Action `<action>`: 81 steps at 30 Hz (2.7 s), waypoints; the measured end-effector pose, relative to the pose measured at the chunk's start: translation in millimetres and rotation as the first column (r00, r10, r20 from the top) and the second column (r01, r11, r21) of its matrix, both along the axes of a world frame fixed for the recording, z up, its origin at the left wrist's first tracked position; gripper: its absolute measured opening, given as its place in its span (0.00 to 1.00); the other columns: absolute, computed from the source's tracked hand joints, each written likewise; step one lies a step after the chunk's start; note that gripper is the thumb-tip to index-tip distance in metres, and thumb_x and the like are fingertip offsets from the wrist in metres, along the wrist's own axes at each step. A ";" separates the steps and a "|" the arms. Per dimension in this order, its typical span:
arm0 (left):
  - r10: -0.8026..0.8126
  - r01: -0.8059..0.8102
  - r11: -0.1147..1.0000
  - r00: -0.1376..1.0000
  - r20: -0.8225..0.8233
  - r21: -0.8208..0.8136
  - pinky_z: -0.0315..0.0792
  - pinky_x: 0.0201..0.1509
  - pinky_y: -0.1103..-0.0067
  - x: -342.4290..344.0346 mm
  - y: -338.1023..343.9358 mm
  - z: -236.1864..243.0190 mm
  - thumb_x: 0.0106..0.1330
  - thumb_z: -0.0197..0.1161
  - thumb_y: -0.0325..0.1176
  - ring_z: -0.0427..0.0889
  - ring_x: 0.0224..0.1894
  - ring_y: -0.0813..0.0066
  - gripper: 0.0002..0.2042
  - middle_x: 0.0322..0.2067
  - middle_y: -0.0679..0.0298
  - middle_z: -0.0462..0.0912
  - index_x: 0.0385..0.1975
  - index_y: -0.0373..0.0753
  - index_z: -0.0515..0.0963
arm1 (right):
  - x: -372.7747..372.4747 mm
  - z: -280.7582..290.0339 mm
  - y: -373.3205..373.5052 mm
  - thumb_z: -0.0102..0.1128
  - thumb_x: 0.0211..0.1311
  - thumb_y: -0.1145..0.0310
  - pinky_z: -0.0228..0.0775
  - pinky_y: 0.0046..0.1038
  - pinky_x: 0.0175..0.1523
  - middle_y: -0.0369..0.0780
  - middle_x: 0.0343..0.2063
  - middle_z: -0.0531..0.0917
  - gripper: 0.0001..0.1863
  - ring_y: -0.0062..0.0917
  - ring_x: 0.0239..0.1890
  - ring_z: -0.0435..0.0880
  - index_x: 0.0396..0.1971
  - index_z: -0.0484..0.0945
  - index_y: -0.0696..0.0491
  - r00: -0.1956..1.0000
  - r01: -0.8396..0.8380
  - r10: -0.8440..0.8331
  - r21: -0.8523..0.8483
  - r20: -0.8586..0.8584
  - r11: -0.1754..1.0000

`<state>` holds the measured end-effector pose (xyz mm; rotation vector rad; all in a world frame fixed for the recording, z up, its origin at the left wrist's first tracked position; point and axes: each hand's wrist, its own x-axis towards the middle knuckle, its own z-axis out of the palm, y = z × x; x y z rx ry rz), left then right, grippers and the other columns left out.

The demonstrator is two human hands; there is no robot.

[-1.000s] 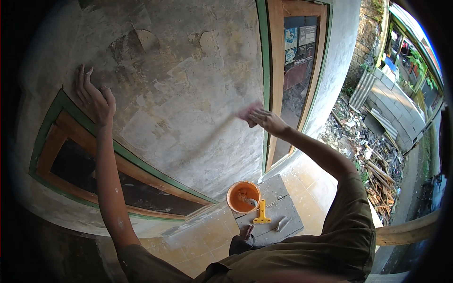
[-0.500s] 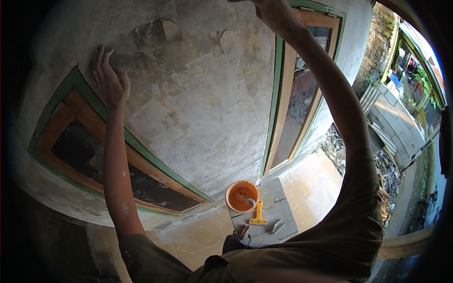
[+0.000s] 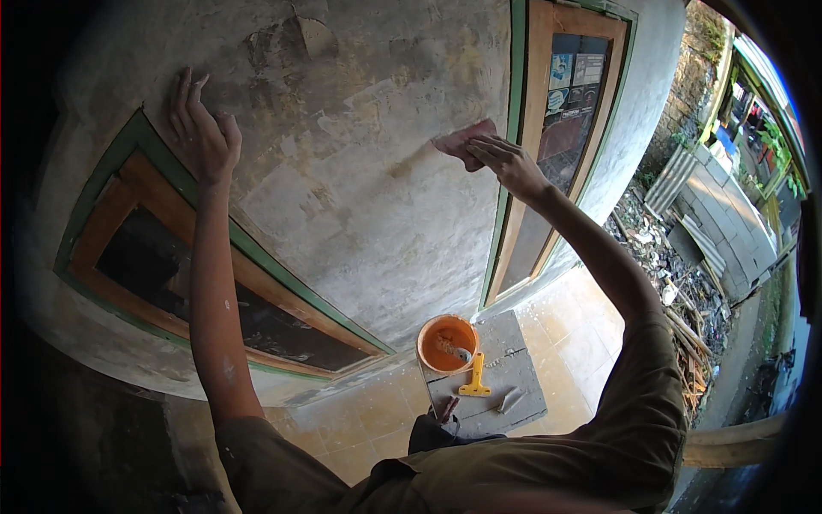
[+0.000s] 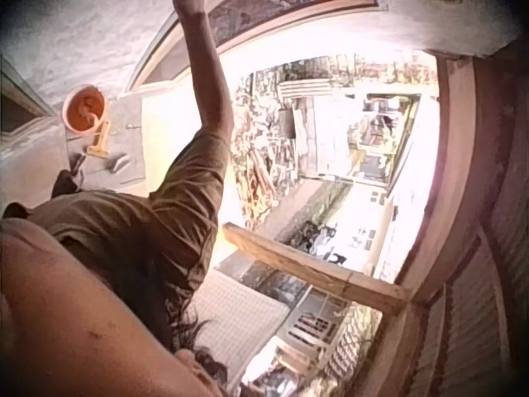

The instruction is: The person applies plaster mix from a bucket onto a concrete wall pillar using a trowel, then smooths the plaster with a scraper.

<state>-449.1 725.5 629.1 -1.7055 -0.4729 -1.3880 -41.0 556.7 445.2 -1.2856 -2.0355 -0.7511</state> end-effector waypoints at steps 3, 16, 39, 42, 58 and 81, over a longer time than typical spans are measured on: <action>-0.020 0.020 1.000 1.000 -0.006 0.011 0.58 0.66 0.59 2.6 -0.2 0.1 0.54 0.46 0.27 0.63 0.65 0.54 0.25 0.61 0.54 0.65 0.56 0.36 0.66 | 11.0 -12.2 -9.6 0.54 0.54 0.86 0.73 0.32 0.61 0.43 0.51 0.80 0.22 0.34 0.56 0.78 0.50 0.76 0.56 0.993 -0.007 0.003 -0.036 -0.115 0.999; 0.002 -0.001 0.999 1.000 -0.026 0.044 0.57 0.67 0.59 2.9 -4.9 -0.5 0.62 0.43 0.32 0.62 0.65 0.51 0.22 0.61 0.50 0.65 0.56 0.33 0.66 | -34.8 -41.4 53.9 0.47 0.47 0.86 0.55 0.42 0.70 0.57 0.60 0.68 0.34 0.48 0.66 0.63 0.61 0.62 0.65 0.927 0.330 -0.282 0.179 -0.248 0.927; -0.008 0.009 1.000 1.000 -0.004 0.027 0.57 0.67 0.59 1.2 -2.5 0.4 0.55 0.44 0.27 0.62 0.66 0.54 0.24 0.61 0.53 0.64 0.55 0.36 0.65 | -11.4 182.7 59.0 0.50 0.53 0.92 0.78 0.28 0.58 0.39 0.54 0.78 0.29 0.29 0.53 0.80 0.53 0.75 0.48 0.994 0.076 -0.108 0.533 0.030 0.842; -0.003 0.003 1.000 1.000 -0.006 0.029 0.57 0.67 0.59 2.0 -4.3 -1.4 0.56 0.43 0.27 0.61 0.66 0.54 0.24 0.61 0.52 0.64 0.55 0.36 0.65 | -4.9 113.3 61.9 0.50 0.53 0.92 0.69 0.30 0.65 0.40 0.58 0.74 0.30 0.30 0.59 0.75 0.56 0.73 0.52 0.995 0.076 -0.095 0.446 0.020 0.892; -0.022 0.023 0.999 1.000 -0.019 0.037 0.57 0.68 0.58 3.2 -0.5 1.9 0.55 0.44 0.28 0.61 0.66 0.52 0.24 0.61 0.52 0.64 0.55 0.35 0.66 | 36.6 84.4 5.7 0.49 0.56 0.88 0.83 0.32 0.46 0.40 0.48 0.82 0.26 0.34 0.43 0.85 0.53 0.77 0.48 0.973 0.212 -0.128 0.534 -0.190 0.818; -0.007 0.007 1.000 1.000 -0.017 -0.006 0.57 0.67 0.58 -4.2 -3.6 -0.3 0.58 0.43 0.29 0.61 0.66 0.51 0.23 0.61 0.50 0.65 0.56 0.34 0.66 | 5.4 37.6 18.2 0.54 0.57 0.80 0.80 0.29 0.39 0.41 0.39 0.84 0.11 0.30 0.36 0.85 0.36 0.82 0.52 0.999 -0.028 0.029 -0.028 0.035 0.999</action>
